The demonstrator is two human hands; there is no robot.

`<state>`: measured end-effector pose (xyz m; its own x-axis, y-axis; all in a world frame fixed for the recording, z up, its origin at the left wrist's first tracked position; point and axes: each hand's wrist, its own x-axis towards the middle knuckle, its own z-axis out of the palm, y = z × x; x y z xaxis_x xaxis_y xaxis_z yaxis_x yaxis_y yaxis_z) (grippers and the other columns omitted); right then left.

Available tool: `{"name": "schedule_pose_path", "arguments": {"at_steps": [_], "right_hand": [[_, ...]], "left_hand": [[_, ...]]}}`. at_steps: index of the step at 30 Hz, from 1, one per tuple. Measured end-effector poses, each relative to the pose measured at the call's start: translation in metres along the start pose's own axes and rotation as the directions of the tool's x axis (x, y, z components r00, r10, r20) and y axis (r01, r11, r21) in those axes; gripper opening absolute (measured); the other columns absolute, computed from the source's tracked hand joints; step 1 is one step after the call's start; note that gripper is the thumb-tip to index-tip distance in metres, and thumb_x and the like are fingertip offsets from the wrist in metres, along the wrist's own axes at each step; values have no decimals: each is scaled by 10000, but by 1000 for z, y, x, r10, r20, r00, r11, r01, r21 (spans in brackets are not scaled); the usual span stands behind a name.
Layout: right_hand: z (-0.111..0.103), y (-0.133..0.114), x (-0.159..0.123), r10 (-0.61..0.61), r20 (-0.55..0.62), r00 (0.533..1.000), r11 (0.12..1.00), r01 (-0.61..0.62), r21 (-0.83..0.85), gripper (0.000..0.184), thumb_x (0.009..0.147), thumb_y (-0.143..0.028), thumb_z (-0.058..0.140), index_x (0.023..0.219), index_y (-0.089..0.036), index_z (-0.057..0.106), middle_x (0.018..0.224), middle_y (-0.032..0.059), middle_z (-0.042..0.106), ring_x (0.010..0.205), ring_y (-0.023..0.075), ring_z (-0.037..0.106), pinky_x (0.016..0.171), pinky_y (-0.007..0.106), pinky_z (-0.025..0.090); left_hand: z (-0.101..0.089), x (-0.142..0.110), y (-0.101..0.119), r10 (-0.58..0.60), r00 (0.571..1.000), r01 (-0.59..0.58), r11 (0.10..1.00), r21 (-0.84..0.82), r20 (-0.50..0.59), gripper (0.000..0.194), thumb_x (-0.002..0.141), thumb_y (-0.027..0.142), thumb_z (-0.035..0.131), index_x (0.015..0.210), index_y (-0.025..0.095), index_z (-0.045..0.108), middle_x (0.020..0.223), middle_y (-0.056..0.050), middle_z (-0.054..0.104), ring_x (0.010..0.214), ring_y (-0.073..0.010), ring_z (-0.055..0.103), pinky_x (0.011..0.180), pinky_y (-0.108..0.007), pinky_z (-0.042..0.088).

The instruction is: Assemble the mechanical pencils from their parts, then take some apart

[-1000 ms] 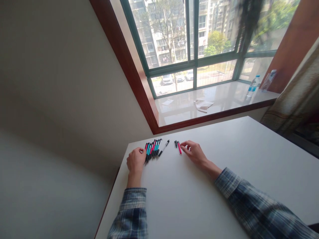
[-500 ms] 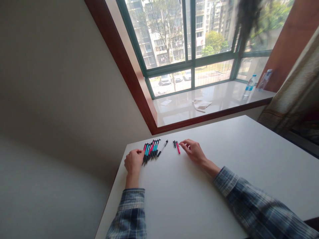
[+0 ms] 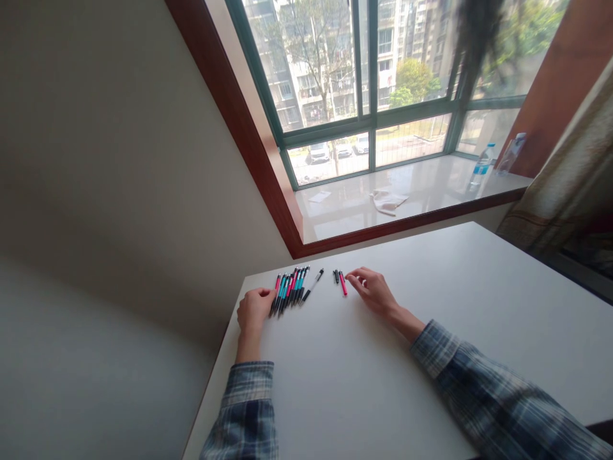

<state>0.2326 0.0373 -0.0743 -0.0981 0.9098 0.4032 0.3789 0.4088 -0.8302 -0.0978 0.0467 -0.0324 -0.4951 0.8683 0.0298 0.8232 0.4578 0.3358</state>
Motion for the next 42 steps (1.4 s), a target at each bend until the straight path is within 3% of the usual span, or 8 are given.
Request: {"name": "schedule_pose_path", "arguments": {"at_steps": [17, 22, 25, 27, 31, 35, 37, 42], "right_hand": [[-2, -7, 0, 1, 12, 1000, 1000, -2, 11, 349, 1011, -430, 521, 924, -210, 777, 915, 68, 734, 752, 182, 631, 718, 303, 482], [-1, -6, 1, 6, 1, 1000, 1000, -6, 20, 340, 1006, -423, 528, 928, -210, 781, 931, 67, 742, 740, 177, 627, 726, 309, 483], [0, -7, 2, 54, 1, 999, 995, -54, 85, 342, 993, -456, 543, 962, -205, 774, 967, 71, 757, 759, 183, 642, 733, 313, 498], [-1, -9, 3, 100, 10, 995, 983, -100, 153, 366, 987, -493, 544, 1054, -201, 754, 985, 74, 757, 748, 178, 647, 722, 308, 510], [-6, -16, 2, 126, 69, 990, 958, -140, 252, 484, 971, -554, 556, 1294, -205, 642, 982, 69, 735, 650, 143, 610, 626, 274, 494], [-8, -17, 3, 65, 174, 983, 970, -104, 221, 404, 948, -547, 600, 1099, -194, 726, 792, 26, 707, 592, 132, 564, 585, 257, 440], [-8, -14, 4, 78, 191, 978, 966, -122, 229, 388, 920, -549, 637, 945, -178, 747, 695, 12, 672, 578, 131, 538, 575, 255, 416], [-3, -14, 1, 176, 260, 949, 822, -287, 492, 438, 879, -586, 678, 832, -152, 709, 694, 24, 658, 577, 117, 496, 567, 255, 385]], "left_hand": [[3, -3, -3, 148, 983, -144, 988, 50, -104, 183, 851, 322, 596, 973, 237, 703, 1049, -87, 768, 1017, -299, 685, 758, -321, 464], [-6, -3, 4, 123, 971, -143, 986, -88, -207, 170, 810, 251, 649, 973, 229, 693, 1023, -49, 775, 902, -246, 702, 765, -304, 478], [-12, -11, 21, 273, 918, -349, 902, -254, -289, 181, 832, 294, 643, 991, 222, 691, 999, -25, 770, 764, -172, 685, 750, -269, 495], [-12, -23, 38, 427, 881, -473, 794, -382, -203, 255, 836, 335, 651, 1054, 210, 697, 1001, -34, 772, 776, -166, 683, 764, -265, 520], [-4, -55, 73, 638, 770, -528, 626, -574, -13, 354, 832, 380, 700, 1139, 205, 715, 984, -65, 779, 875, -207, 710, 813, -311, 549], [5, -78, 94, 739, 674, -531, 484, -695, 0, 310, 850, 371, 728, 1123, 224, 730, 939, -67, 782, 865, -216, 721, 809, -333, 552], [6, -83, 97, 727, 686, -493, 453, -743, -12, 306, 842, 375, 751, 1106, 218, 738, 945, -73, 779, 857, -213, 723, 806, -332, 557], [6, -87, 96, 529, 848, -133, 226, -965, 7, 430, 757, 368, 849, 1123, 191, 709, 1041, -79, 754, 919, -200, 720, 881, -349, 568]]}}
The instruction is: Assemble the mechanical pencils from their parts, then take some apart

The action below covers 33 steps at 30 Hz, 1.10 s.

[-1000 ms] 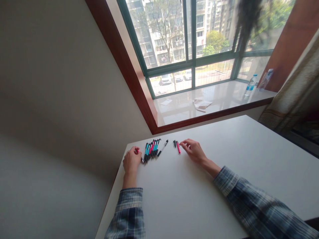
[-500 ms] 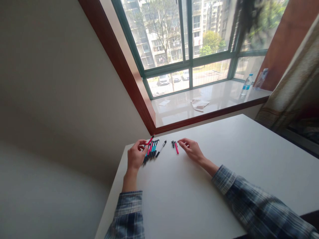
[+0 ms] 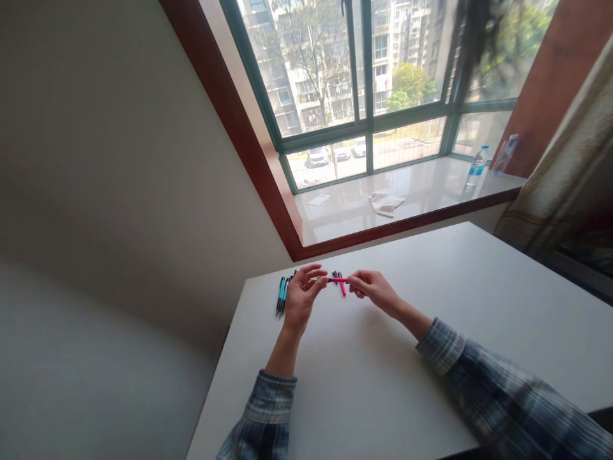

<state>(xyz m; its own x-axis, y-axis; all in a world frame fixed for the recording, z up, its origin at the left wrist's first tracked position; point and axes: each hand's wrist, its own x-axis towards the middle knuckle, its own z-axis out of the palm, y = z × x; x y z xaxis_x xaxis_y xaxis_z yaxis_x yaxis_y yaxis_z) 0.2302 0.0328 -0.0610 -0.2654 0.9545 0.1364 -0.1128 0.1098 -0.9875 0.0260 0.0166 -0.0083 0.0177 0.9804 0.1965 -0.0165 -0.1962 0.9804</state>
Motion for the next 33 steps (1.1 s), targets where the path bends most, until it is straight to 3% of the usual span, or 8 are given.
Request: {"name": "schedule_pose_path", "arguments": {"at_steps": [3, 6, 12, 14, 19, 27, 29, 33], "right_hand": [[9, -1, -9, 110, 76, 991, 968, -124, 217, 453, 884, -587, 685, 815, -139, 676, 725, 38, 666, 558, 95, 470, 553, 247, 351], [15, 0, -20, 224, 200, 954, 886, -285, 365, 428, 882, -564, 713, 922, -141, 659, 655, 8, 629, 528, 86, 457, 530, 229, 314], [19, 3, -39, 279, 560, 780, 734, -549, 399, 387, 931, -536, 675, 967, -155, 619, 639, 11, 639, 564, 110, 531, 583, 230, 366], [21, 4, -42, 248, 599, 761, 718, -560, 414, 392, 947, -530, 656, 1017, -145, 637, 689, 27, 658, 602, 121, 558, 622, 245, 398], [23, 2, -44, 170, 594, 786, 692, -524, 496, 393, 973, -516, 627, 1121, -153, 650, 637, -30, 554, 557, 110, 483, 594, 249, 376], [20, -4, -48, 162, 735, 659, 508, -694, 511, 327, 986, -473, 642, 916, -176, 526, 620, -111, 257, 480, 47, 131, 518, 197, 187], [21, -3, -47, 153, 737, 658, 527, -686, 503, 328, 992, -476, 633, 910, -179, 519, 622, -111, 239, 486, 50, 120, 516, 197, 181], [24, 4, -44, 179, 635, 752, 632, -582, 511, 354, 966, -486, 667, 896, -160, 546, 622, -98, 290, 500, 47, 162, 513, 198, 148]], "left_hand": [[0, -3, -4, -75, 997, 68, 958, -277, -15, 392, 738, 341, 875, 1067, 182, 731, 1019, -50, 741, 994, -180, 701, 983, -345, 540], [-2, -5, -9, -156, 987, 156, 911, -382, 29, 361, 753, 361, 873, 1035, 165, 761, 1001, -46, 729, 945, -143, 684, 946, -287, 537], [0, -13, -10, -205, 964, 262, 838, -479, 169, 370, 863, 439, 772, 1104, 159, 757, 941, -42, 670, 864, -122, 625, 824, -256, 531], [5, -16, -9, -211, 951, 298, 823, -484, 226, 370, 884, 411, 753, 1163, 168, 740, 906, -33, 634, 819, -119, 602, 743, -243, 520], [13, -24, -12, -233, 899, 390, 811, -436, 370, 321, 936, 400, 684, 1155, 172, 734, 884, -36, 613, 613, -81, 499, 629, -257, 470], [12, -29, -5, -151, 892, 358, 812, -461, 425, 325, 911, 417, 711, 1109, 162, 747, 1100, -120, 650, 964, -201, 617, 841, -318, 520], [13, -29, -6, -125, 903, 331, 813, -479, 411, 263, 920, 407, 701, 1012, 166, 752, 1101, -110, 647, 1014, -210, 607, 877, -325, 517], [12, -28, -15, -106, 924, 286, 830, -480, 368, 231, 914, 395, 712, 912, 165, 730, 1035, -88, 651, 989, -201, 606, 868, -315, 513]]}}
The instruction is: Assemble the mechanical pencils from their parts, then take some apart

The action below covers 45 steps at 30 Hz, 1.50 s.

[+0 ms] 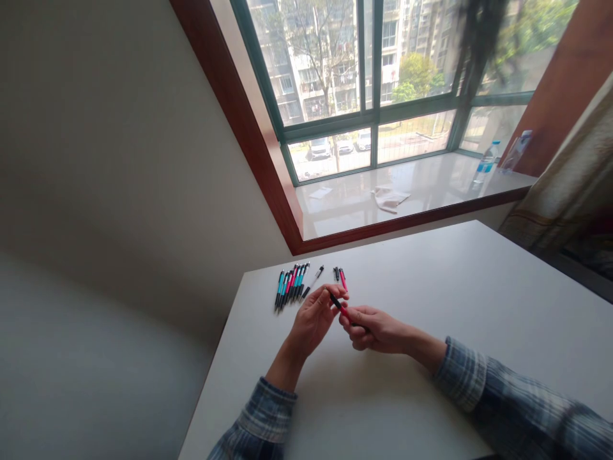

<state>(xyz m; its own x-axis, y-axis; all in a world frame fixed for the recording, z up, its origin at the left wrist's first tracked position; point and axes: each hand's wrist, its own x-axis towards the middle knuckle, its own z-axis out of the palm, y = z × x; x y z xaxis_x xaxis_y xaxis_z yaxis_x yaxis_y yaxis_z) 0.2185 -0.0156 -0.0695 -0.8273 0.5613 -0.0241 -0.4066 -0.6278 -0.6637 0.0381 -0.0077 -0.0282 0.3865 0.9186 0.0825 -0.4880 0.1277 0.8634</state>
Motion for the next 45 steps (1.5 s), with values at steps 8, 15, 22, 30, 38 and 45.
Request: {"name": "schedule_pose_path", "arguments": {"at_steps": [8, 15, 22, 30, 38, 45], "right_hand": [[3, 3, 8, -155, -232, 960, 987, 139, -81, 430, 890, -550, 733, 942, -137, 627, 667, -48, 460, 529, 53, 323, 527, 216, 231], [-1, -2, 10, -199, -234, 952, 975, 167, -149, 414, 909, -524, 721, 969, -118, 664, 686, -34, 484, 529, 50, 350, 523, 222, 226], [-1, -3, 11, -194, -221, 956, 977, 166, -137, 376, 913, -496, 727, 957, -134, 637, 763, 0, 555, 547, 60, 435, 533, 227, 250], [2, -7, 11, -168, -205, 964, 978, 137, -159, 379, 909, -494, 729, 936, -125, 648, 792, 15, 566, 553, 55, 433, 544, 226, 259], [1, -7, 11, -172, -208, 963, 977, 139, -161, 366, 886, -475, 763, 931, -130, 650, 792, 13, 567, 578, 61, 439, 555, 222, 279], [3, -9, 10, -163, -206, 965, 976, 126, -179, 362, 878, -470, 772, 910, -133, 642, 784, 9, 552, 580, 61, 418, 558, 225, 272]], "left_hand": [[-3, 6, 3, -58, 989, 55, 998, -23, -133, 345, 884, 418, 749, 1096, 146, 742, 936, -73, 676, 743, -139, 594, 728, -294, 506], [-9, 9, 3, 1, 974, -2, 1000, -6, -228, 237, 803, 338, 838, 936, 163, 750, 1005, -42, 682, 805, -130, 607, 781, -294, 517], [-15, 11, 4, -42, 978, 35, 999, -38, -204, 276, 848, 338, 798, 1064, 174, 748, 983, -38, 691, 788, -115, 618, 824, -285, 531], [-21, 11, 0, 18, 968, -14, 1000, 18, -249, 238, 776, 305, 863, 944, 171, 760, 891, -5, 675, 753, -80, 607, 792, -233, 528], [-19, 13, 3, 10, 976, 6, 997, 73, -217, 327, 785, 344, 854, 1048, 169, 769, 834, -4, 655, 740, -92, 602, 801, -258, 529], [-21, 14, 10, 69, 952, -69, 998, 9, -299, 264, 745, 300, 884, 947, 172, 773, 833, 1, 650, 730, -78, 588, 754, -225, 511]]}}
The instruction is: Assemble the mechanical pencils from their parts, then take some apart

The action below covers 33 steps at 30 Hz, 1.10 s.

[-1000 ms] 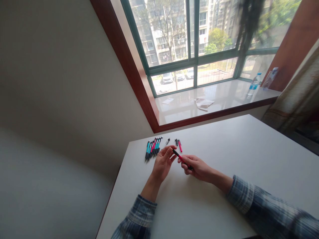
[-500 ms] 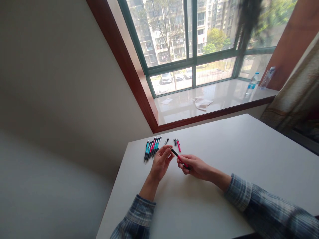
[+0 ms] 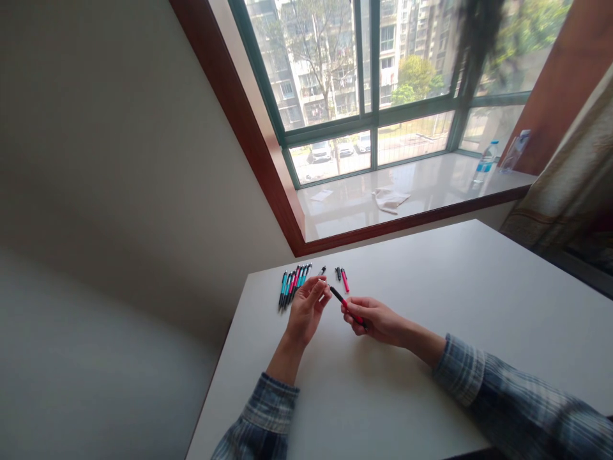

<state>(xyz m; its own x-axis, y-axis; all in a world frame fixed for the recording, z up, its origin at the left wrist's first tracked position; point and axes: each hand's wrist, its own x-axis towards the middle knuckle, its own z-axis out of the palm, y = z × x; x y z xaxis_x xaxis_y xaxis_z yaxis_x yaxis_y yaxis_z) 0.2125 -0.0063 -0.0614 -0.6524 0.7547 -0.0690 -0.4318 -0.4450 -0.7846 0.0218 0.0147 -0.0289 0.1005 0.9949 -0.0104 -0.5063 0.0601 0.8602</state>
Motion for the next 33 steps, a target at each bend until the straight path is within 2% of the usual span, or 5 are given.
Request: {"name": "schedule_pose_path", "arguments": {"at_steps": [7, 12, 23, 29, 33], "right_hand": [[-6, -3, 2, -82, -93, 992, 995, 87, 49, 349, 846, -449, 807, 952, -149, 663, 752, -11, 520, 589, 71, 396, 538, 229, 249], [-17, -11, 2, -149, -268, 952, 976, 184, 112, 331, 802, -402, 840, 947, -157, 671, 740, -27, 503, 575, 69, 357, 530, 230, 254], [-19, -10, 1, -138, -317, 938, 969, 194, 152, 313, 790, -378, 835, 937, -161, 665, 710, -31, 501, 569, 76, 354, 523, 228, 267], [-20, -11, -1, -110, -293, 950, 974, 162, 157, 315, 813, -414, 811, 954, -162, 685, 729, -19, 525, 578, 78, 377, 526, 226, 285], [-20, -8, -2, -47, -176, 983, 986, 74, 148, 333, 855, -435, 768, 1002, -144, 696, 678, -36, 457, 554, 77, 304, 498, 229, 216]], "left_hand": [[-7, 4, 1, 61, 996, -43, 965, 258, -62, 269, 766, 336, 851, 987, 200, 784, 932, -38, 714, 806, -128, 622, 808, -261, 501], [-9, 2, -15, 234, 971, -187, 627, 757, 46, 94, 756, 269, 821, 836, 229, 793, 831, -49, 739, 731, -190, 593, 751, -304, 460], [-16, 3, -27, 212, 965, -230, 397, 888, 156, 35, 745, 217, 799, 732, 249, 791, 795, -65, 681, 833, -262, 615, 842, -353, 426], [-8, -1, -18, 252, 959, -237, 466, 852, 129, 128, 742, 295, 836, 862, 255, 823, 899, -74, 723, 872, -245, 601, 868, -344, 438], [-3, -1, -12, 213, 973, -207, 662, 720, 84, 310, 889, 424, 708, 1119, 238, 798, 1025, -85, 731, 867, -210, 605, 807, -315, 461]]}}
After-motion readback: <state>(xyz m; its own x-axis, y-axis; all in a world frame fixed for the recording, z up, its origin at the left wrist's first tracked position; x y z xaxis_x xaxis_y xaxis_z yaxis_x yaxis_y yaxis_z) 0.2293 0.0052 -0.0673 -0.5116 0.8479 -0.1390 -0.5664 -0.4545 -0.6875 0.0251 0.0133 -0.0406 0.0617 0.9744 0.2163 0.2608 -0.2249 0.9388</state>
